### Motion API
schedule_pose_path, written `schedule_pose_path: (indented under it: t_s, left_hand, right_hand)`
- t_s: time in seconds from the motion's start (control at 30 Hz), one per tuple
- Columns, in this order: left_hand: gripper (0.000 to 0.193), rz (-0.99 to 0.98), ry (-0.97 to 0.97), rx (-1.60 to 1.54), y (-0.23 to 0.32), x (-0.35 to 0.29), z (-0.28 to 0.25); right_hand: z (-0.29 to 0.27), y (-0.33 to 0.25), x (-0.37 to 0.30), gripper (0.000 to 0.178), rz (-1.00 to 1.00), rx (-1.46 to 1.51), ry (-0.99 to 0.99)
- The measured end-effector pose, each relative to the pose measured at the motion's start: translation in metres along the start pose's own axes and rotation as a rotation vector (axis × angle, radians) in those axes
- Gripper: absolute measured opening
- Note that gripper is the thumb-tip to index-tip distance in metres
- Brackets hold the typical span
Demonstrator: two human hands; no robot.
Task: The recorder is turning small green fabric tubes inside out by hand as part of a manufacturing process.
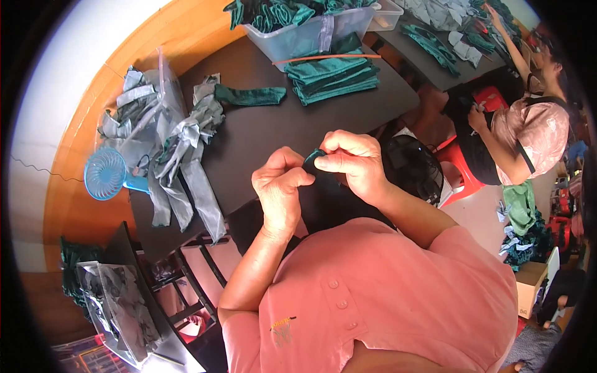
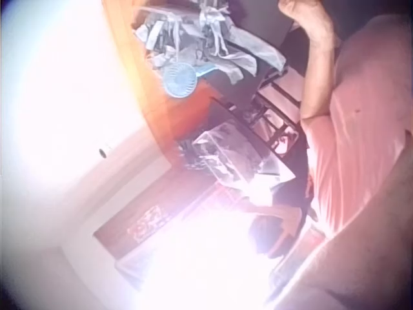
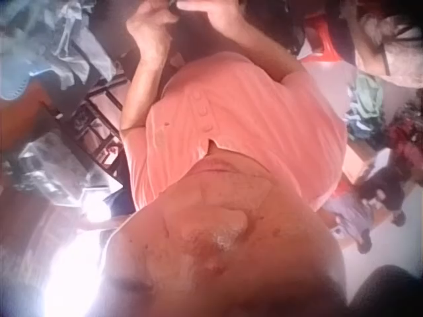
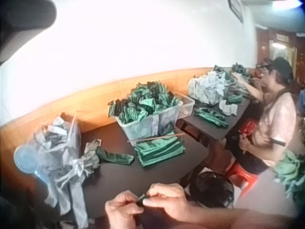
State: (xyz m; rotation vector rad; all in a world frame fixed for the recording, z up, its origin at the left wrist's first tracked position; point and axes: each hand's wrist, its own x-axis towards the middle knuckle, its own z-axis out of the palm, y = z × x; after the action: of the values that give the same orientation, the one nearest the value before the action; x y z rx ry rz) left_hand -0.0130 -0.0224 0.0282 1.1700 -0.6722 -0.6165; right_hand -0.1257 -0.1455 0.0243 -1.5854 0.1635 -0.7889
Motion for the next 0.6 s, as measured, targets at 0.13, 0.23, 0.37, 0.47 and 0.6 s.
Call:
schedule_pose_path:
  t_s: [0.13, 0.23, 0.37, 0.47, 0.6]
  left_hand:
    - [0.012, -0.036, 0.016, -0.033, -0.003, -0.003, 0.004]
    - [0.013, -0.032, 0.001, -0.057, -0.004, -0.003, 0.004]
    - [0.021, -0.154, 0.054, -0.196, 0.001, 0.0, 0.017]
    - [0.028, -0.29, -0.13, -0.205, -0.005, -0.004, 0.018]
    - [0.024, -0.322, -0.179, -0.115, -0.013, -0.001, 0.015]
  right_hand:
    - [-0.003, -0.008, 0.007, 0.019, 0.061, 0.101, -0.139]
    - [-0.009, -0.016, 0.015, 0.017, 0.043, 0.05, -0.264]
    - [-0.016, -0.013, 0.016, 0.011, 0.088, 0.076, -0.106]
    - [-0.028, -0.012, 0.016, 0.01, 0.145, 0.093, -0.064]
    - [-0.05, -0.014, 0.017, 0.015, 0.049, -0.097, -0.242]
